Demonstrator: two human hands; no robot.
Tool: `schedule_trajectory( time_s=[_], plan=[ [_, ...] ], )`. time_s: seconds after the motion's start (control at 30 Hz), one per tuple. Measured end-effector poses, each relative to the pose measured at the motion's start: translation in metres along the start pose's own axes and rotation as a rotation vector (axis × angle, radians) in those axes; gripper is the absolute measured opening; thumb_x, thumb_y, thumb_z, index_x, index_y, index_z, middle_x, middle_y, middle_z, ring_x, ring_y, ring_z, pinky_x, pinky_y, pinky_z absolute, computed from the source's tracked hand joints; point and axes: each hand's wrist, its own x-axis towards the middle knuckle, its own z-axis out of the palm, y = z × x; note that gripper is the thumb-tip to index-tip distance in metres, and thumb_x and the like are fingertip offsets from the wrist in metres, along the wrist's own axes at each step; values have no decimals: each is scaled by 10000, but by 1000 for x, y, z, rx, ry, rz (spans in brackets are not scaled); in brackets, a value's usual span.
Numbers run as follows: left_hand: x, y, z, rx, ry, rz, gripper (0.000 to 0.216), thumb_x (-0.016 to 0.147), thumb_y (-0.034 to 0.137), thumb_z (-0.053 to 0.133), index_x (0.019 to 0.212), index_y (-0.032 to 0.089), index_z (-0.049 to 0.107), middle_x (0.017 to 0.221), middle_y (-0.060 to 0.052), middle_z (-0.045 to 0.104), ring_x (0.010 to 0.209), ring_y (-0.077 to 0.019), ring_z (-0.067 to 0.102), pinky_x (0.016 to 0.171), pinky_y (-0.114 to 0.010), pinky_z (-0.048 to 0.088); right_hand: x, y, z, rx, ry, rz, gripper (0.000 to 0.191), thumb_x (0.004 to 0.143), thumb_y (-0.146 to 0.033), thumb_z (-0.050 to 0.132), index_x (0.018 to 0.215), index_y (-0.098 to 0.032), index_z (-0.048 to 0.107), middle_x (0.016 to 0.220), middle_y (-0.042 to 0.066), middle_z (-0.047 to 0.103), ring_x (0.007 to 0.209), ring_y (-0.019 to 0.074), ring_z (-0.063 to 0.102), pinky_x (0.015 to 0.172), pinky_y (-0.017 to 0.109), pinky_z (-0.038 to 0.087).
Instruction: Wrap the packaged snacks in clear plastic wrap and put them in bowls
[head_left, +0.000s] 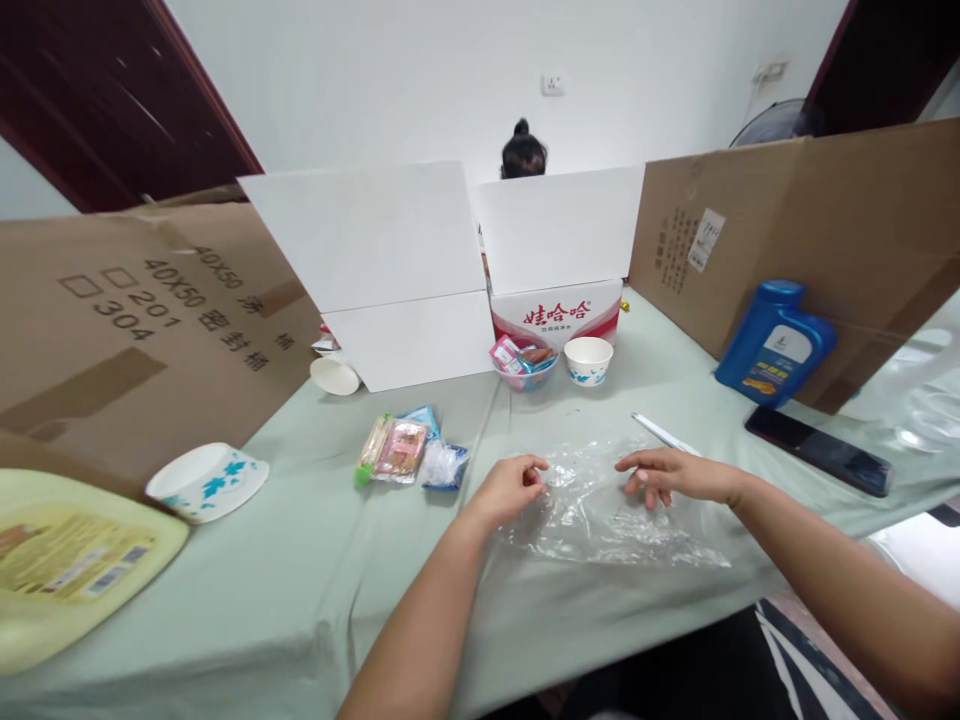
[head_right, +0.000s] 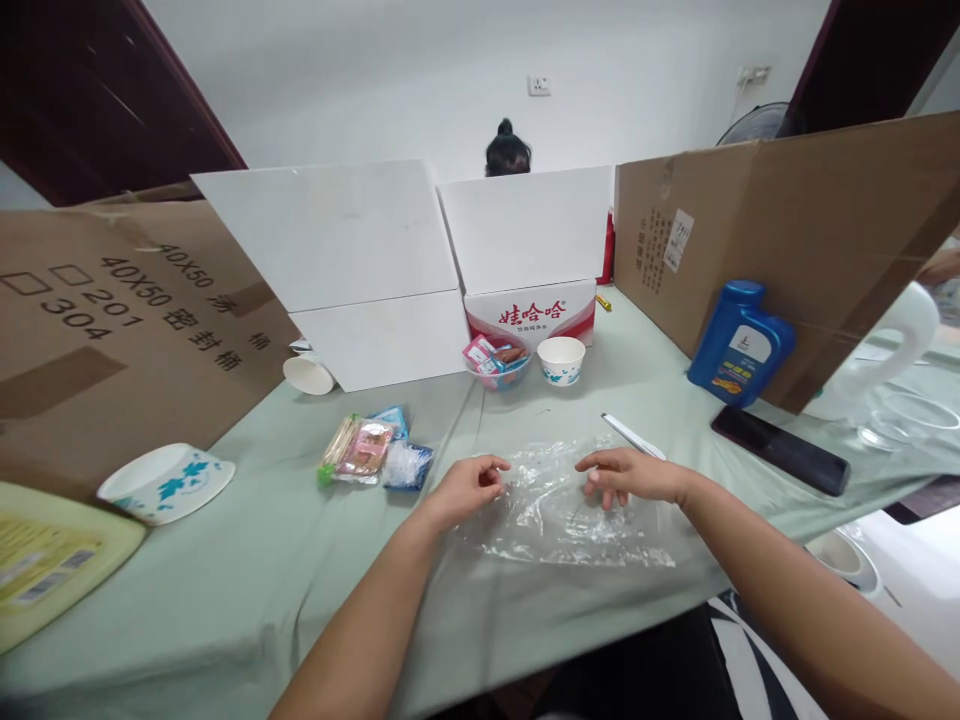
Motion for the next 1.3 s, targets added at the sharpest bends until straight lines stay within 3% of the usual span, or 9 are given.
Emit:
schedule_trajectory(
  time_s=[0.1, 0.27, 0.37, 0.5, 0.67, 0.73, 0.83, 1.0, 1.3],
  plan=[
    [2, -2, -2, 7, 57, 11, 131, 677, 192, 599, 771, 162, 686, 730, -12, 674, 700, -160, 609, 678, -265, 460, -5, -4, 3, 85, -21, 47, 700, 840, -710, 467, 1254, -152, 548, 1045, 139, 698, 759, 179, 691, 613, 279, 504],
    [3, -5, -13, -67, 132, 18, 133, 749, 254, 531, 836, 177, 597, 805, -15, 668, 696, -145, 628, 624, -235, 457, -12, 0, 8, 37, -208, 8, 669, 784, -622, 638, 1260, -163, 538, 1011, 103, 711, 778, 174, 685, 656, 275, 505],
    [3, -5, -15, -99, 174, 15, 115, 797, 278, 478, 851, 189, 527, 778, -3, 659, 625, -123, 622, 596, -224, 456, -13, -1, 6, 27, -212, -43, 632, 780, -549, 687, 1259, -165, 536, 926, 76, 720, 787, 178, 685, 683, 283, 504],
    [4, -4, -15, -39, 298, 28, 86, 810, 260, 477, 871, 206, 505, 735, 20, 605, 685, -132, 605, 673, -240, 463, -14, -11, 6, 88, -108, -126, 680, 894, -673, 402, 1297, -137, 517, 1063, 160, 696, 916, 226, 685, 754, 344, 514],
    [3, -1, -14, 106, 404, 25, 79, 836, 238, 494, 906, 219, 526, 879, -13, 628, 866, -177, 605, 814, -297, 450, -18, -23, 49, -303, 49, -249, 901, 675, -585, 742, 1413, -186, 413, 1356, 164, 545, 1210, 300, 538, 1000, 444, 432],
    [2, 0, -14, 149, 404, 2, 93, 841, 211, 493, 925, 220, 533, 888, -24, 638, 868, -187, 610, 825, -311, 450, -18, -18, 71, -428, 176, -265, 735, 700, -497, 742, 1330, -203, 503, 1322, 136, 573, 1195, 295, 542, 1020, 449, 415],
    [-2, 1, -17, 181, 320, -42, 142, 798, 147, 521, 913, 220, 561, 801, -6, 644, 741, -170, 629, 741, -287, 473, -16, -4, 87, -311, 333, -210, 297, 864, -455, 532, 1005, -209, 622, 969, 80, 693, 913, 229, 659, 863, 403, 505],
    [-9, 1, -24, 118, 118, -52, 98, 774, 192, 564, 866, 201, 595, 749, 32, 644, 539, -118, 631, 533, -212, 467, -14, 7, 65, 54, 429, -101, 374, 820, -561, 534, 925, -203, 552, 759, 26, 645, 612, 166, 655, 554, 288, 497],
    [10, -7, -20, 358, 420, -156, 259, 847, 147, 524, 1097, 215, 549, 913, -48, 685, 871, -215, 667, 817, -316, 467, 44, 4, 29, -288, 705, 36, 139, 826, -334, 543, 899, -222, 580, 691, -22, 649, 514, 138, 608, 594, 282, 468]
  ],
)
